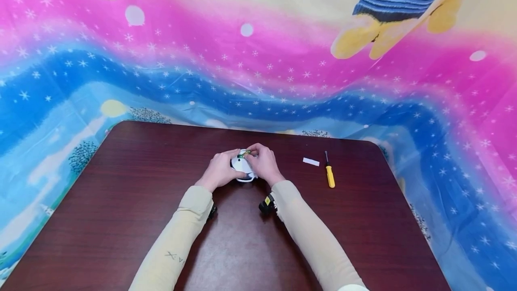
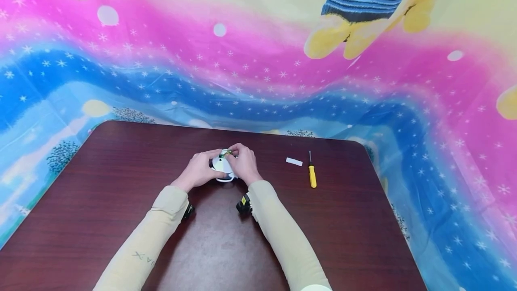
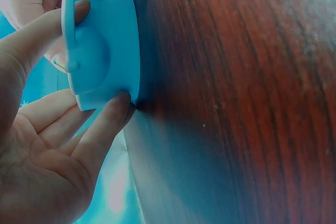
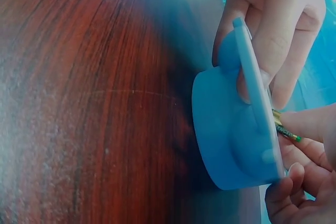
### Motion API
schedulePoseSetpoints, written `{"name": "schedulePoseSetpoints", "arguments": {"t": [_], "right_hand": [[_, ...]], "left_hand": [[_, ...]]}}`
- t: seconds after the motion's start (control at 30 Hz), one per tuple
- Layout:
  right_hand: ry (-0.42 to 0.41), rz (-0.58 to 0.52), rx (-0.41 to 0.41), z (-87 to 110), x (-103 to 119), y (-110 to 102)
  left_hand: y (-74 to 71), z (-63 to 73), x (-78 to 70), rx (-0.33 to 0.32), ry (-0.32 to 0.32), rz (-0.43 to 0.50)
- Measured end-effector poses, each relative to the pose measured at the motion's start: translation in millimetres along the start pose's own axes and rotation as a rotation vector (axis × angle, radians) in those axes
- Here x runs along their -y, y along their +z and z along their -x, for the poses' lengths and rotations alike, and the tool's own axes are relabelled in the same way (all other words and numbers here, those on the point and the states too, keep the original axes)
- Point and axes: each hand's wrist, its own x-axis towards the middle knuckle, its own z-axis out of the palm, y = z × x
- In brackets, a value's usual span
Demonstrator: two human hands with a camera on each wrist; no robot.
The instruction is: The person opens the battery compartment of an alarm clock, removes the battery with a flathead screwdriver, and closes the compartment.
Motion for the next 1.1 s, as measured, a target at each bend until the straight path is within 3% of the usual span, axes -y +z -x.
{"name": "schedulePoseSetpoints", "arguments": {"t": [0.57,1.1], "right_hand": [[0.135,-0.357,-0.008,-2.6,-11,-15],[0.07,-0.472,-0.07,-0.2,-19,-15]], "left_hand": [[0.8,-2.3,1.9,0.011,-0.016,-0.027],[0.6,-2.8,1.7,0.021,-0.043,-0.021]]}}
